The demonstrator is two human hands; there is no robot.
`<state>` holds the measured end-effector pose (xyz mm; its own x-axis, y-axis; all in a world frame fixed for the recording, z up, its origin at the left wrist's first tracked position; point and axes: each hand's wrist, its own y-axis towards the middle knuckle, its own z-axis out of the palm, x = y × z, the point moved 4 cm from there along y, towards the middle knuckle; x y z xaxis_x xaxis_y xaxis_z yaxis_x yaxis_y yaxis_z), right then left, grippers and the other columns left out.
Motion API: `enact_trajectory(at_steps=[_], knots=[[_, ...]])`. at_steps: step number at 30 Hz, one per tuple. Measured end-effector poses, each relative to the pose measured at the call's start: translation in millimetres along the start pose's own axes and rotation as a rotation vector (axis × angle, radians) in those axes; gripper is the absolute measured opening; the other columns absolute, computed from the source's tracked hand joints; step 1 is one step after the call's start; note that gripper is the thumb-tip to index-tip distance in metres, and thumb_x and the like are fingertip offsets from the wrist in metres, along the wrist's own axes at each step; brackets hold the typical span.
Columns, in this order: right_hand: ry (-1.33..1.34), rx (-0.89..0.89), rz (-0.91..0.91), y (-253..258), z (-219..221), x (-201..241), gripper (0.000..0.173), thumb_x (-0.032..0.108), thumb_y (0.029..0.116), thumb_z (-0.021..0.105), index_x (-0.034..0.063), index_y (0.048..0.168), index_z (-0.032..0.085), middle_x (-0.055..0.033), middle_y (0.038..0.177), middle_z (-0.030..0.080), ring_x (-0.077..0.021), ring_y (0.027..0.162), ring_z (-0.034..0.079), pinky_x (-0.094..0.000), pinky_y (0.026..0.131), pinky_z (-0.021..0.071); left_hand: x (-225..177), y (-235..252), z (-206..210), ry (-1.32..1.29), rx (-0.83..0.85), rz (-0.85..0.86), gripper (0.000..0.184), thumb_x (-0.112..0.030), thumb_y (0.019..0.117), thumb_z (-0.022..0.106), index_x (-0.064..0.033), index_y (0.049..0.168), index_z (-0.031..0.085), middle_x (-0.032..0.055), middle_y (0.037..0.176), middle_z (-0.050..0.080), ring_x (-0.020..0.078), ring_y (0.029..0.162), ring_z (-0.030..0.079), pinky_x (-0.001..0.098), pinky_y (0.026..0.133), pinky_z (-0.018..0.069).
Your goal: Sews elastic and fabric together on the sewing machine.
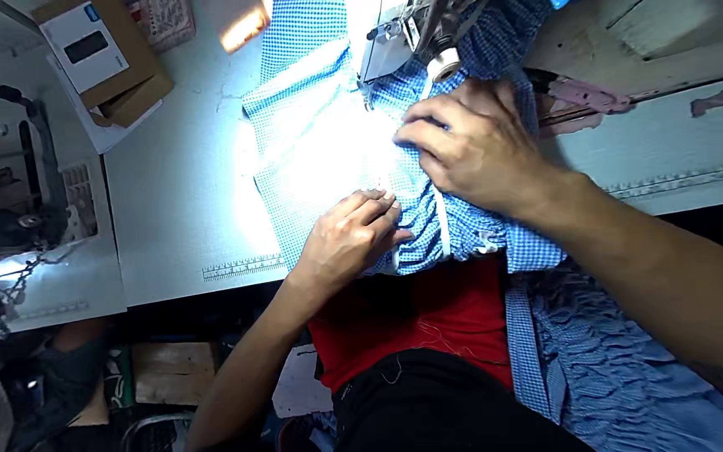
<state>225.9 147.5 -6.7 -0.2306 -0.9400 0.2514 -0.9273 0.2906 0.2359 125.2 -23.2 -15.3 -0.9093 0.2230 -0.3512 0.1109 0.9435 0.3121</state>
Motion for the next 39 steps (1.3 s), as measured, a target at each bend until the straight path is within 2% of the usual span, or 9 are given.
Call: enact_trajectory(at_steps=[5, 10, 14, 18, 23, 28, 32, 36, 39], knots=[[-0.027, 0.018, 0.058, 0.6, 2.7, -4.3, 0.049, 0.047, 0.1012, 0.045, 0.0147, 0.127, 0.070, -0.0087, 0.136, 0.065, -0.0387, 0.122, 0.057, -0.0635, 0.102, 0.0350, -0.2, 0.0, -0.1, -0.004, -0.006, -0.006, 0.032, -0.032, 0.1023, 0.064, -0.0062, 0.116, 0.078, 0.0101, 0.122, 0.074, 0.0226, 0.123, 0.066, 0.0336, 0.107, 0.0516], [0.013, 0.008, 0.002, 0.5, 1.8, 0.7, 0.030, 0.014, 0.1031, 0.045, 0.0126, 0.121, 0.069, -0.0114, 0.128, 0.066, -0.0406, 0.117, 0.057, -0.0621, 0.097, 0.0373, -0.9, -0.4, -0.1, -0.008, 0.007, -0.013, 0.032, -0.033, 0.1020, 0.064, -0.0065, 0.116, 0.077, 0.0101, 0.123, 0.074, 0.0226, 0.124, 0.066, 0.0331, 0.105, 0.0525], [-0.022, 0.017, 0.067, 1.0, 2.4, -2.6, 0.049, 0.050, 0.1004, 0.046, 0.0155, 0.125, 0.070, -0.0066, 0.137, 0.065, -0.0377, 0.124, 0.056, -0.0615, 0.102, 0.0355, -0.5, -0.4, 0.0, -0.013, -0.006, -0.017, 0.032, -0.032, 0.1018, 0.065, -0.0062, 0.115, 0.078, 0.0099, 0.121, 0.074, 0.0223, 0.123, 0.066, 0.0332, 0.106, 0.0521], [-0.011, -0.012, -0.009, 1.1, 1.2, 0.2, 0.031, 0.019, 0.1029, 0.045, 0.0141, 0.121, 0.070, -0.0092, 0.134, 0.065, -0.0415, 0.124, 0.054, -0.0631, 0.098, 0.0370, -0.3, 0.1, -0.4, -0.019, -0.006, -0.008, 0.031, -0.031, 0.1019, 0.065, -0.0060, 0.115, 0.078, 0.0100, 0.121, 0.074, 0.0220, 0.123, 0.066, 0.0328, 0.106, 0.0521], [-0.044, -0.002, 0.099, 2.4, 0.4, -3.4, 0.050, 0.055, 0.0969, 0.047, 0.0197, 0.123, 0.071, -0.0084, 0.143, 0.059, -0.0444, 0.134, 0.045, -0.0686, 0.104, 0.0284, -1.2, 0.7, -1.6, -0.021, -0.007, -0.010, 0.030, -0.030, 0.1016, 0.065, -0.0061, 0.113, 0.078, 0.0097, 0.119, 0.075, 0.0216, 0.121, 0.067, 0.0331, 0.105, 0.0528], [-0.026, -0.055, -0.015, -0.1, 0.2, 2.7, 0.030, 0.015, 0.1038, 0.045, 0.0150, 0.116, 0.072, -0.0087, 0.134, 0.065, -0.0430, 0.125, 0.052, -0.0650, 0.098, 0.0326, 0.0, 1.6, -1.7, -0.026, -0.019, -0.010, 0.029, -0.029, 0.1015, 0.065, -0.0056, 0.114, 0.078, 0.0108, 0.119, 0.075, 0.0229, 0.121, 0.067, 0.0336, 0.105, 0.0533], [-0.033, -0.009, 0.044, 1.3, 3.0, 0.0, 0.046, 0.045, 0.1021, 0.045, 0.0147, 0.127, 0.070, -0.0066, 0.133, 0.067, -0.0386, 0.123, 0.055, -0.0647, 0.101, 0.0312, 0.7, 1.7, -2.6, -0.014, -0.005, -0.015, 0.030, -0.030, 0.1018, 0.065, -0.0058, 0.114, 0.078, 0.0104, 0.119, 0.075, 0.0228, 0.122, 0.067, 0.0334, 0.105, 0.0530], [-0.009, -0.021, -0.005, 0.9, 2.4, 0.6, 0.030, 0.018, 0.1028, 0.046, 0.0147, 0.121, 0.069, -0.0079, 0.128, 0.067, -0.0384, 0.118, 0.056, -0.0615, 0.094, 0.0351, 0.2, 2.7, -2.1, 0.006, 0.007, -0.019, 0.033, -0.033, 0.1017, 0.064, -0.0062, 0.116, 0.077, 0.0105, 0.122, 0.074, 0.0226, 0.123, 0.066, 0.0336, 0.105, 0.0527], [-0.036, 0.005, 0.056, 1.8, 1.3, -2.5, 0.037, 0.033, 0.1037, 0.043, 0.0125, 0.119, 0.070, -0.0085, 0.129, 0.068, -0.0385, 0.119, 0.057, -0.0623, 0.098, 0.0338, 0.8, 3.2, -2.3, 0.022, 0.010, -0.024, 0.032, -0.032, 0.1023, 0.064, -0.0066, 0.116, 0.077, 0.0103, 0.122, 0.074, 0.0228, 0.124, 0.066, 0.0339, 0.106, 0.0524]])
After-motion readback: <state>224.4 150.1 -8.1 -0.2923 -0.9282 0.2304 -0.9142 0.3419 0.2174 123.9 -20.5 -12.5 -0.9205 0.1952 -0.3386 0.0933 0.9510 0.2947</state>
